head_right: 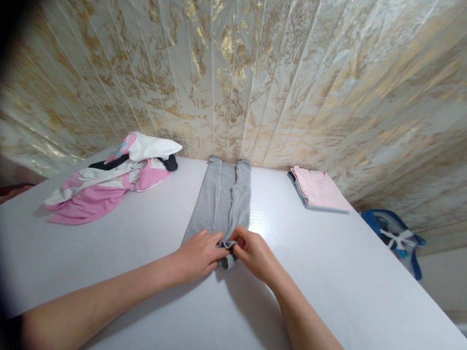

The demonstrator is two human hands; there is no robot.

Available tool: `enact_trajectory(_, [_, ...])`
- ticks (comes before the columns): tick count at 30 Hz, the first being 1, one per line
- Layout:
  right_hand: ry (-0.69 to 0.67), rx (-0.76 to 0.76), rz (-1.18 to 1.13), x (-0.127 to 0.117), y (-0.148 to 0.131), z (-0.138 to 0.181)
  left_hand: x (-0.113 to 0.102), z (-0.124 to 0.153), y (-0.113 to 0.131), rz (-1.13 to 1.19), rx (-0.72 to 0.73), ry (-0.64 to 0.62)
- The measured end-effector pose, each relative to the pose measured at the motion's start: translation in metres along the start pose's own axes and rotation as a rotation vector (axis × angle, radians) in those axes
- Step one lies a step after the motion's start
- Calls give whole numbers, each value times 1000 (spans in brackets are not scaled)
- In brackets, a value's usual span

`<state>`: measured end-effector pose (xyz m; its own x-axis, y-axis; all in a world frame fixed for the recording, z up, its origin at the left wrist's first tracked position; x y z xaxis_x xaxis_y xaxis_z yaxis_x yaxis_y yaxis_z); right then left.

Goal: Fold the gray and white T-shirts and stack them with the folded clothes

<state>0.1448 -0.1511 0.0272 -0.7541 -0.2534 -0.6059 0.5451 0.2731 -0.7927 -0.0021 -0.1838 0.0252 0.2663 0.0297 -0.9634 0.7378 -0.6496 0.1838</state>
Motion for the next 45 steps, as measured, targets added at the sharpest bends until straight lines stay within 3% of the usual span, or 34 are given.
enact_trajectory(6, [1, 47, -117, -3, 0, 1, 0, -13, 6, -20, -86, -51])
enact_trajectory(11, [-105, 86, -249, -3, 0, 4, 4, -17, 8, -28, -173, -53])
enact_trajectory(23, [-37, 42, 226, -4, 0, 6, 5, -9, -1, 79, -199, 36])
enact_trajectory(28, [29, 24, 202, -5, 1, 1, 4, -8, -2, 82, -198, 44])
enact_trajectory(31, [-22, 60, 174, -7, 2, 2, 3, -8, -3, 102, -205, 43])
enact_trajectory(34, [-60, 93, 285, -6, 1, 4, 2, -8, -4, 110, -210, 43])
enact_trajectory(37, [-7, 107, 386, -5, 0, 4, 3, -9, -5, 126, -218, 25])
enact_trajectory(45, [147, 126, 357, -11, 12, -1, -2, -10, -2, 176, -167, 21])
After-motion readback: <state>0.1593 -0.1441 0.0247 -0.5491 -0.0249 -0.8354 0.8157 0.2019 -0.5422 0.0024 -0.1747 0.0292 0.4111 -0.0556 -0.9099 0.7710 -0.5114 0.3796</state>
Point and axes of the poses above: each hand's wrist, its own z-axis away from the middle knuckle, its own x-axis out of the palm, y = z × x, the point moved 4 cm from there along -z, towards the middle knuckle, and after that the axes turned 12 degrees about y, right-handed, at the moved point
